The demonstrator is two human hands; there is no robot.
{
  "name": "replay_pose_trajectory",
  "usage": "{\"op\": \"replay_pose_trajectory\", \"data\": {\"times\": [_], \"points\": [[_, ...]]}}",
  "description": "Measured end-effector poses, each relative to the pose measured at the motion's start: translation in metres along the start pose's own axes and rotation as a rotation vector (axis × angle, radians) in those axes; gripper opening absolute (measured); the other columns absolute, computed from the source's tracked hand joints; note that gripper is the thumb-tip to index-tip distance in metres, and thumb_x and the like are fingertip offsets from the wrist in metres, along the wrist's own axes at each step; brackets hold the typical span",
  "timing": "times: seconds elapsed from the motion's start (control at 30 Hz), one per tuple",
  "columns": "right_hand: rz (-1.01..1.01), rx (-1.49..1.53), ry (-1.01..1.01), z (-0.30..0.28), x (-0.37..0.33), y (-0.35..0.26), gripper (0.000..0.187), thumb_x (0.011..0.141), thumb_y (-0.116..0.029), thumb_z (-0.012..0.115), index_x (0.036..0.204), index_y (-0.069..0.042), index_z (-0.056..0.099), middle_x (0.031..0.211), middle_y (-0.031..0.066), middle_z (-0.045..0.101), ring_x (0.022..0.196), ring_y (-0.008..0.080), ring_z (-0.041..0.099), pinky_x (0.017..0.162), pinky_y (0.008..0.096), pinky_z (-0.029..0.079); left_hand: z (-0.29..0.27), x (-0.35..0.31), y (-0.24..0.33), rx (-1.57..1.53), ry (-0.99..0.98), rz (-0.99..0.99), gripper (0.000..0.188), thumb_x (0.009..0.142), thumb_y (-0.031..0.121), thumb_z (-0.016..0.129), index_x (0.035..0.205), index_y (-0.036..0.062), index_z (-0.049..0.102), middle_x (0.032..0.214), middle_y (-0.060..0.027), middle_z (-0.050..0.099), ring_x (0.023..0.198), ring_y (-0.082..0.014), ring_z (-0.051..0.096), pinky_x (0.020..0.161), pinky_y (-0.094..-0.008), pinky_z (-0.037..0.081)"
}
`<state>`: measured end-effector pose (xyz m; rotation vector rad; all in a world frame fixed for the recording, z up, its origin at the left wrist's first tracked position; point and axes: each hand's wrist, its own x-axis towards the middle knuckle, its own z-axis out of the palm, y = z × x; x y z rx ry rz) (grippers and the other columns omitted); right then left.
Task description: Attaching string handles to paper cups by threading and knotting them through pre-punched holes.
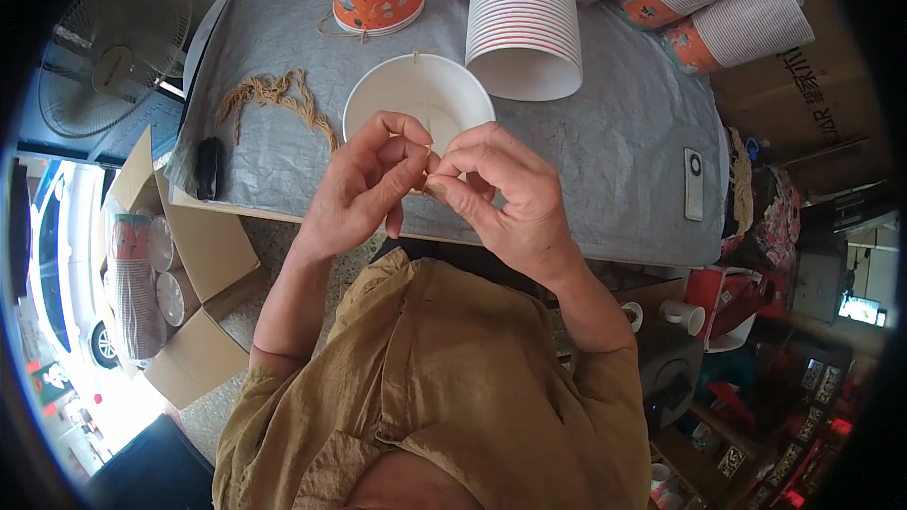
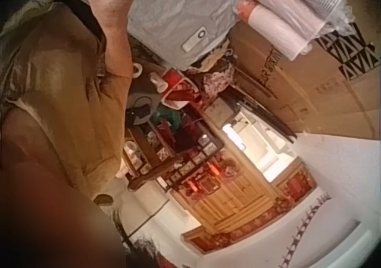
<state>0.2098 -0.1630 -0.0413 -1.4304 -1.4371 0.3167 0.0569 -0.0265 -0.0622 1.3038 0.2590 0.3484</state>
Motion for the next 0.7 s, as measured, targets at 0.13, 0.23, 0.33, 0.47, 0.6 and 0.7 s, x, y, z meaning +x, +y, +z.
{"op": "replay_pose_trajectory", "data": {"times": [0.13,0.23,0.33,0.47,0.6,0.7], "points": [[0.02,0.023,-0.007,-0.005,-0.004,0.002,0.011,0.088,0.004,0.074,0.095,0.0,0.066,0.097,0.005,0.064,0.072,0.0088,0.059,0.058,0.024,0.047,0.005,-0.001,0.006,0.038,0.015,0.021,0.024,0.107,0.011,0.05,0.129,0.0041,0.046,0.1,-0.0083,0.072,0.093,-0.0152,0.074,0.048,-0.0195,0.051],[0.023,0.022,0.02,-0.006,-0.002,-0.003,0.01,0.089,0.005,0.073,0.094,0.0,0.066,0.101,0.0055,0.065,0.074,0.009,0.06,0.061,0.0246,0.049,0.008,0.002,0.01,0.041,0.044,0.006,0.024,0.107,0.01,0.049,0.131,0.0044,0.045,0.099,-0.0082,0.072,0.09,-0.0152,0.074,0.048,-0.0199,0.051],[0.028,-0.025,0.01,-0.01,0.002,-0.01,0.011,0.087,0.005,0.073,0.093,0.0,0.065,0.106,0.0066,0.066,0.077,0.0129,0.064,0.064,0.027,0.052,0.01,0.003,0.016,0.107,0.02,-0.006,0.036,0.106,0.007,0.048,0.141,0.0052,0.04,0.098,-0.0095,0.073,0.089,-0.0151,0.074,0.049,-0.0214,0.052],[-0.039,-0.074,-0.135,-0.015,0.011,-0.008,0.01,0.084,0.006,0.071,0.091,0.002,0.066,0.118,0.0112,0.066,0.077,0.0106,0.061,0.063,0.025,0.051,0.008,0.001,0.017,0.241,0.019,0.08,0.059,0.104,0.002,0.047,0.157,0.0088,0.024,0.093,-0.0096,0.074,0.083,-0.0153,0.074,0.051,-0.0248,0.053],[0.082,-0.061,-0.328,-0.02,0.021,-0.014,0.012,0.084,0.004,0.074,0.089,0.0,0.064,0.116,0.0097,0.066,0.081,0.019,0.067,0.069,0.0306,0.056,0.003,0.001,0.025,0.282,-0.051,0.088,0.069,0.102,-0.001,0.047,0.162,0.0116,0.017,0.089,-0.0091,0.073,0.08,-0.0164,0.073,0.059,-0.0279,0.057],[0.243,-0.058,-0.443,-0.024,0.027,-0.011,0.01,0.085,0.002,0.073,0.089,0.0,0.064,0.121,0.0111,0.065,0.08,0.019,0.068,0.069,0.0297,0.056,-0.003,0.003,0.029,0.229,-0.072,-0.041,0.075,0.101,-0.001,0.051,0.164,0.0137,0.014,0.088,-0.0119,0.073,0.078,-0.0182,0.073,0.068,-0.03,0.06]]}}
